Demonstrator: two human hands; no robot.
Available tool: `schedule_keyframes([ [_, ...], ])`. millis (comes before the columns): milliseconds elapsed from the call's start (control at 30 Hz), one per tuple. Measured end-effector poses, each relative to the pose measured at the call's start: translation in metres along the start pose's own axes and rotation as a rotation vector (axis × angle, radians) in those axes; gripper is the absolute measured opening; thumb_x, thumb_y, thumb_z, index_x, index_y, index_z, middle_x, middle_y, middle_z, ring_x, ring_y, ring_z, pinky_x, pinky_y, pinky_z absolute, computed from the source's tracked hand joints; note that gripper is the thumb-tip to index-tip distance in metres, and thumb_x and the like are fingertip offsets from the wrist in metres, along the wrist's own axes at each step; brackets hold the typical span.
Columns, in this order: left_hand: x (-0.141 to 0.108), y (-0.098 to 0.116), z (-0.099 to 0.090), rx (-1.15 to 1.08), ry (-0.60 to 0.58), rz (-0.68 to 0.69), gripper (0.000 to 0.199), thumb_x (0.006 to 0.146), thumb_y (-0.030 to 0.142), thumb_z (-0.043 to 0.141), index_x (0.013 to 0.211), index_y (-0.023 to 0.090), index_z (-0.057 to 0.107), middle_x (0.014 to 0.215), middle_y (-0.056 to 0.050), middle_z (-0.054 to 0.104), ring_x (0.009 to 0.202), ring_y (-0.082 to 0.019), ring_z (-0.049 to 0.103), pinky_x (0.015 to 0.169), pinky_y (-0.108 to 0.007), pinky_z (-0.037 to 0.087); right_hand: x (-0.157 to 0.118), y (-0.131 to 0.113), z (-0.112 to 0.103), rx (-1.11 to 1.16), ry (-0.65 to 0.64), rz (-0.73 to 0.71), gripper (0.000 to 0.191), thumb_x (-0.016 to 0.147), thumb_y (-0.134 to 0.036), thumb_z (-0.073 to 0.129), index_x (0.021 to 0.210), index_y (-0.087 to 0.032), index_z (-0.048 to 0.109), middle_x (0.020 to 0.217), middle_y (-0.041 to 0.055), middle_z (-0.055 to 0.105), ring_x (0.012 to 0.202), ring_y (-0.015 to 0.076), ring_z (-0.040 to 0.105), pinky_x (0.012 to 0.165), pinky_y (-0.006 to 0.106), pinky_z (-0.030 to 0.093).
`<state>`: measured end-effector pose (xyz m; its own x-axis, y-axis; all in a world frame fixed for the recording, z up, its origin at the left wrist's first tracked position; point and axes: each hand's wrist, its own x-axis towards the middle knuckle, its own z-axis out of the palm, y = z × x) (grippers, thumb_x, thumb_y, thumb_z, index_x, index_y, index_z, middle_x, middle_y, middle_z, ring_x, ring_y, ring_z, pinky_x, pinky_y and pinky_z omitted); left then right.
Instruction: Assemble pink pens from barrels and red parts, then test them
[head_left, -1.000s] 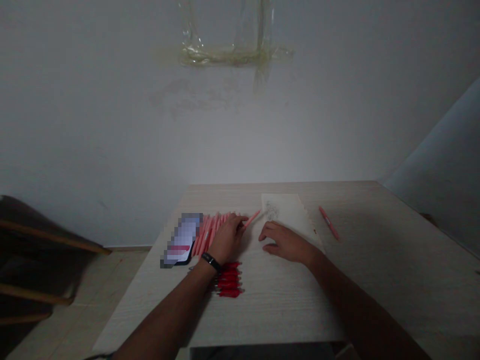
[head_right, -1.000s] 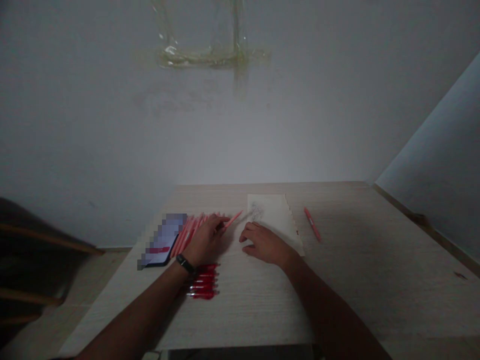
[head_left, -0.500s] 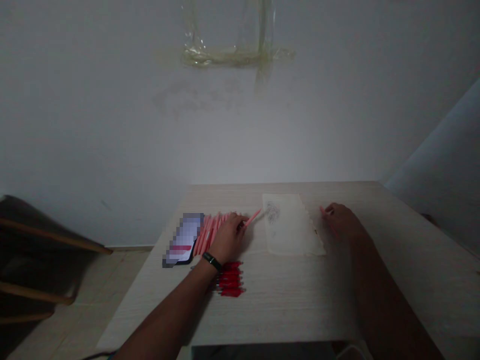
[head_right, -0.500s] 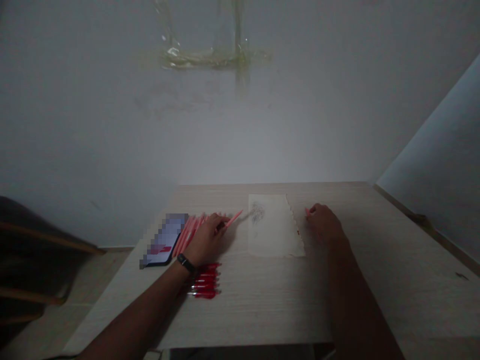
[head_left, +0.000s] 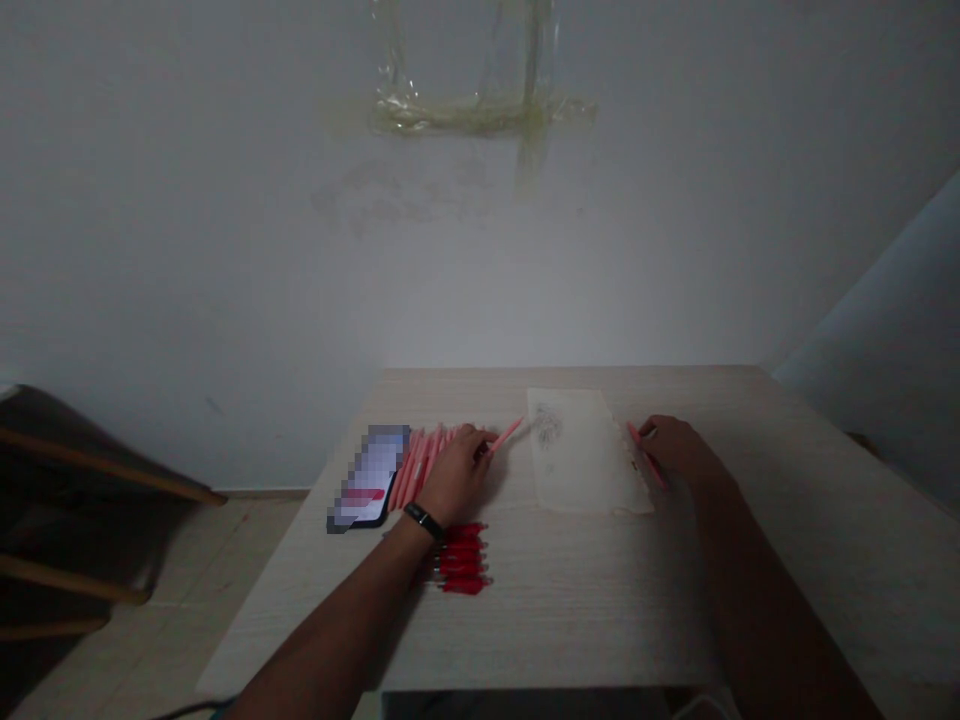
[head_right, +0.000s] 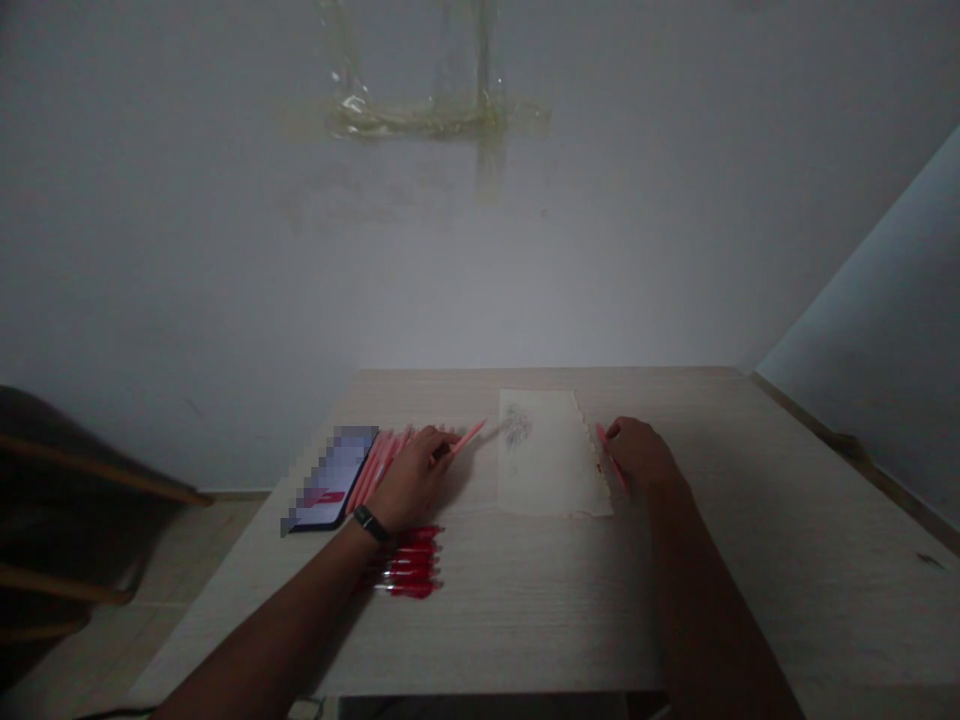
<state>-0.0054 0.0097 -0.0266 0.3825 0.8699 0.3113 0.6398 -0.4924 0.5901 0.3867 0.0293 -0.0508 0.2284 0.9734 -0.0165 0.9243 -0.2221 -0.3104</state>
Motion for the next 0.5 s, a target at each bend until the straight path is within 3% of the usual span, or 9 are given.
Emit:
schedule_keyframes([
  [333, 0.000, 0.003, -0.002, 0.003, 0.001, -0.006, 0.024, 0.092, 0.015, 0.051, 0.110, 0.019, 0.067, 0.099, -0.007, 0.061, 0.089, -0.019, 0.058, 0.079, -0.032, 0.046, -0.003, -0.001, -0.003, -0.020, 0.016, 0.019, 0.018, 0.080, -0.024, 0.061, 0.089, -0.016, 0.074, 0.087, 0.0128, 0.074, 0.079, 0.0221, 0.068, 0.067, 0.028, 0.043],
  [500, 0.000, 0.005, -0.004, 0.014, -0.003, -0.004, 0.024, 0.093, 0.018, 0.051, 0.110, 0.020, 0.067, 0.097, -0.007, 0.062, 0.088, -0.020, 0.058, 0.080, -0.032, 0.046, -0.009, -0.014, -0.006, 0.029, 0.065, 0.012, 0.018, 0.084, -0.029, 0.060, 0.094, -0.017, 0.070, 0.088, 0.0102, 0.072, 0.077, 0.0204, 0.065, 0.065, 0.028, 0.041],
])
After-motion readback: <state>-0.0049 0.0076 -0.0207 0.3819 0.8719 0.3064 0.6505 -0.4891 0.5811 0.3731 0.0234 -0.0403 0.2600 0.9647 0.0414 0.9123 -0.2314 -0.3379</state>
